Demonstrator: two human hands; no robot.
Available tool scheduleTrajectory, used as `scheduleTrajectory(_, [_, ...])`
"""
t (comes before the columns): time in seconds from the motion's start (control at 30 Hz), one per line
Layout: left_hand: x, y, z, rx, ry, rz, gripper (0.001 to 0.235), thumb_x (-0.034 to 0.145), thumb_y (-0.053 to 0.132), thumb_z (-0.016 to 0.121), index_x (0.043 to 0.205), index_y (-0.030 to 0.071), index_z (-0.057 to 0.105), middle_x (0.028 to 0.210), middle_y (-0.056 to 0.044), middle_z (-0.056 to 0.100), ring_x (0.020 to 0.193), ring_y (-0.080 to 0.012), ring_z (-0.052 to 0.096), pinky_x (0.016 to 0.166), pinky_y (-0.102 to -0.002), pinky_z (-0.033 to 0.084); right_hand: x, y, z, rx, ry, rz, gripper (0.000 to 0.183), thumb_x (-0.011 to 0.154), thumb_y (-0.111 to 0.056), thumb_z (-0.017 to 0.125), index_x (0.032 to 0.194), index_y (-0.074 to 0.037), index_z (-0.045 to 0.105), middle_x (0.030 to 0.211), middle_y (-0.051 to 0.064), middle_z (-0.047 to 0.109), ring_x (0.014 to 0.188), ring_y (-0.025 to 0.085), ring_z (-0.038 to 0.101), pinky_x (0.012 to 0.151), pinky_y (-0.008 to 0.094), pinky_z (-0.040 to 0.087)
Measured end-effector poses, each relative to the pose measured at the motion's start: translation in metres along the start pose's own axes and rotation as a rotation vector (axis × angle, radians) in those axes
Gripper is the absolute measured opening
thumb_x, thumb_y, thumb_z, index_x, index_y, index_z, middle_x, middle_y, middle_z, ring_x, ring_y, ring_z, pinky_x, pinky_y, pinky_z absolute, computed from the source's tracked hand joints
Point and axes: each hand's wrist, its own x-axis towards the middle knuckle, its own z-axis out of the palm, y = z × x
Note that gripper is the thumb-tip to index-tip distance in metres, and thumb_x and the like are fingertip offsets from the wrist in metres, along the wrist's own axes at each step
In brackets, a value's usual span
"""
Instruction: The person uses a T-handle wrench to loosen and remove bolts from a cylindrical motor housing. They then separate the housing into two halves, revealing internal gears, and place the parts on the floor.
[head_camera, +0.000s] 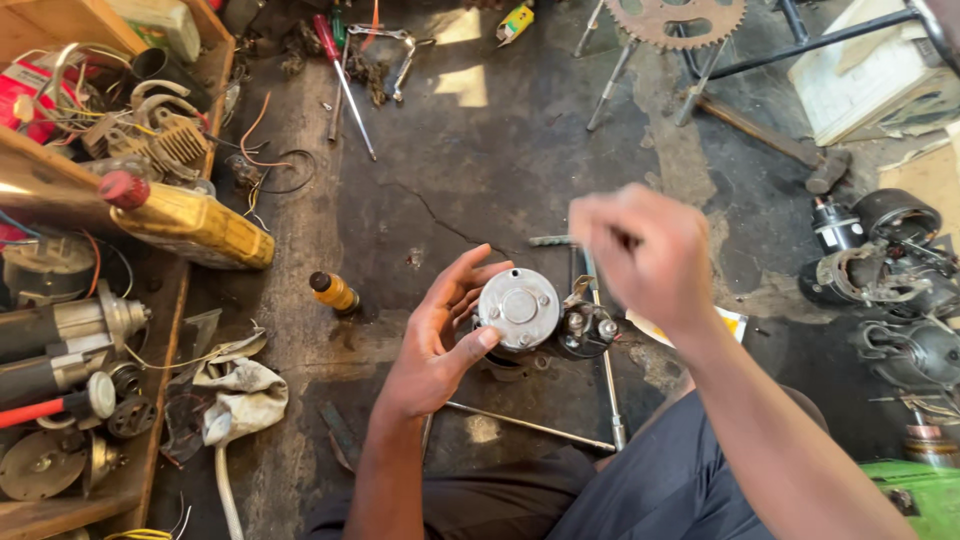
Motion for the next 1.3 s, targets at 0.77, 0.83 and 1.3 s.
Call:
scheduleTrajectory(0.77, [0.0,-0.002,-0.001,-0.015,-0.024,0.033,0.086,0.094,0.031,0.074,0.162,0.002,0.031,0.156,-0.02,0.053,0.145,-0.0293,0.051,0.124,-0.045,0.037,-0.008,-0.08,-0.011,0.132,-0.411,-0.367,0.028,0.074,0.0,0.07,0.096,-0.015,0.078,0.097,-0.005,0.075,0.096,0.022,0.067,0.091,0.039,0.046])
scheduleTrajectory(0.83, [-0.001,-0.002,-0.001,-0.032,-0.024,0.027,0.086,0.093,0.031,0.075,0.162,0.001,0.031,0.156,-0.02,0.052,0.145,-0.0291,0.051,0.124,-0.045,0.037,-0.01,-0.083,-0.013,0.031,-0.325,-0.304,0.024,0.076,-0.003,0.073,0.098,-0.012,0.076,0.099,-0.002,0.073,0.097,0.024,0.067,0.09,0.04,0.046])
scheduleTrajectory(1.3, [-0.002,-0.002,-0.002,-0.019,-0.029,0.037,0.085,0.095,0.031,0.074,0.162,0.001,0.03,0.156,-0.02,0.052,0.144,-0.0281,0.052,0.123,-0.044,0.04,-0.005,-0.094,-0.014,-0.055,-0.364,-0.314,0.027,0.074,-0.005,0.074,0.1,-0.013,0.077,0.11,-0.001,0.073,0.106,0.024,0.065,0.091,0.043,0.046])
